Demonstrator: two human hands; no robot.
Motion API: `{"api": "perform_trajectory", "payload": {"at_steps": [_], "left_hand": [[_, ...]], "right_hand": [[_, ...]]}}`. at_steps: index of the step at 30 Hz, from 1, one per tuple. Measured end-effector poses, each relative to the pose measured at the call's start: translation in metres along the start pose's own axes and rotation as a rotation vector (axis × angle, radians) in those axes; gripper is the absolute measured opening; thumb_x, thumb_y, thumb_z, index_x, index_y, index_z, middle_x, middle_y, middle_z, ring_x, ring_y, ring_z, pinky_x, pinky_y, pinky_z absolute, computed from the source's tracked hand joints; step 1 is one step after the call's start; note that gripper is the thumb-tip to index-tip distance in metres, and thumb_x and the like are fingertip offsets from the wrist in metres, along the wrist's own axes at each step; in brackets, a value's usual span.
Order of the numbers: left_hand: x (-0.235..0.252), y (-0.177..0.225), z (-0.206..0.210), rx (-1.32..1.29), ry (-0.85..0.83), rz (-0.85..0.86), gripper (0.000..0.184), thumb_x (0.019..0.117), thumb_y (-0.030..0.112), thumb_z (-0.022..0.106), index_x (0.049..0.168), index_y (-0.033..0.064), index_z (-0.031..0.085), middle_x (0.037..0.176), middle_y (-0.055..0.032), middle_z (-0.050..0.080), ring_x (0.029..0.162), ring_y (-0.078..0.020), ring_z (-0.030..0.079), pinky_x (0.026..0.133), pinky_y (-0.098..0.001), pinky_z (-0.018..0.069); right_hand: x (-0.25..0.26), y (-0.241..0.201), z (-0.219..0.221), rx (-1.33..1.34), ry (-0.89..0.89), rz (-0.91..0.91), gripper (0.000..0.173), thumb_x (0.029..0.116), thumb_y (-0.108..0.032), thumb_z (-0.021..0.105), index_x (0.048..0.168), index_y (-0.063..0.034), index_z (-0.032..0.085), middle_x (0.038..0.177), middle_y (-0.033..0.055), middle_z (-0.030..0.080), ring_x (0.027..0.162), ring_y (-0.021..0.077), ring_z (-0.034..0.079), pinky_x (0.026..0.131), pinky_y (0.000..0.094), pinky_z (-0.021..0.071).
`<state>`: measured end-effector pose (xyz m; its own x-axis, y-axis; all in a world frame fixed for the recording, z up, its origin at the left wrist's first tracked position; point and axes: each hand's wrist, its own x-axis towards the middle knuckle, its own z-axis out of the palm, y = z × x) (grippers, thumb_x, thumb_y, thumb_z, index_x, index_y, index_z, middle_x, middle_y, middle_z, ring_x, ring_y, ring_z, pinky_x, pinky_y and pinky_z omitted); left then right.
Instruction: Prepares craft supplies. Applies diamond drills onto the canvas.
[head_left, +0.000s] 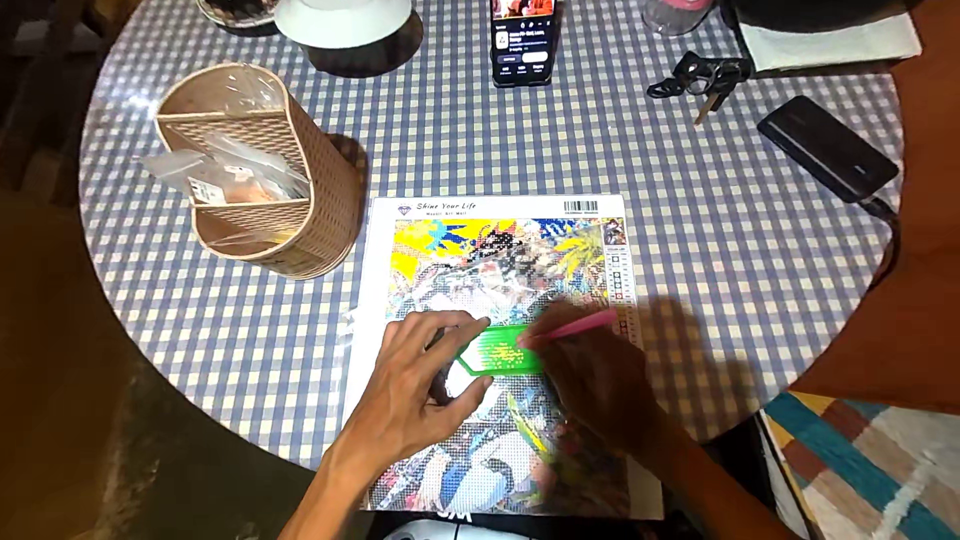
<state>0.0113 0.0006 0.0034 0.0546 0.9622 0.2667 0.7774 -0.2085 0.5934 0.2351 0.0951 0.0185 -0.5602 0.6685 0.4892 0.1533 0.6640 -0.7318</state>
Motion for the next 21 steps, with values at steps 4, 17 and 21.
{"api": "perform_trajectory", "payload": {"at_steps": [4,17,21], "left_hand": [[0.005,-0.004,-0.001,0.0,-0.003,-0.004,0.052,0.093,0.053,0.064,0.135,0.0228,0.069,0.125,-0.0002,0.067,0.105,-0.0124,0.058,0.09,-0.0388,0.0408],[0.011,-0.009,-0.001,-0.016,0.002,-0.029,0.051,0.0923,0.053,0.066,0.135,0.0246,0.069,0.127,0.0013,0.066,0.109,-0.0116,0.057,0.093,-0.0387,0.0405],[0.01,-0.009,-0.001,-0.019,0.007,-0.038,0.051,0.0916,0.053,0.067,0.134,0.0245,0.07,0.127,0.002,0.066,0.11,-0.0118,0.056,0.093,-0.0388,0.0396]], "right_hand": [[0.007,0.006,0.0,-0.051,-0.008,-0.026,0.02,0.1064,-0.02,0.058,0.106,-0.0016,0.064,0.095,0.0076,0.072,0.089,0.0068,0.07,0.08,0.0198,0.0582],[0.015,0.019,-0.001,-0.06,-0.005,-0.091,0.017,0.1036,-0.017,0.062,0.107,-0.0004,0.067,0.091,0.0074,0.072,0.086,0.0059,0.069,0.077,0.0172,0.0564],[0.014,0.018,0.0,-0.082,-0.004,-0.119,0.016,0.1028,-0.016,0.064,0.105,-0.0009,0.068,0.091,0.0073,0.073,0.085,0.0057,0.07,0.076,0.0163,0.0558]]}}
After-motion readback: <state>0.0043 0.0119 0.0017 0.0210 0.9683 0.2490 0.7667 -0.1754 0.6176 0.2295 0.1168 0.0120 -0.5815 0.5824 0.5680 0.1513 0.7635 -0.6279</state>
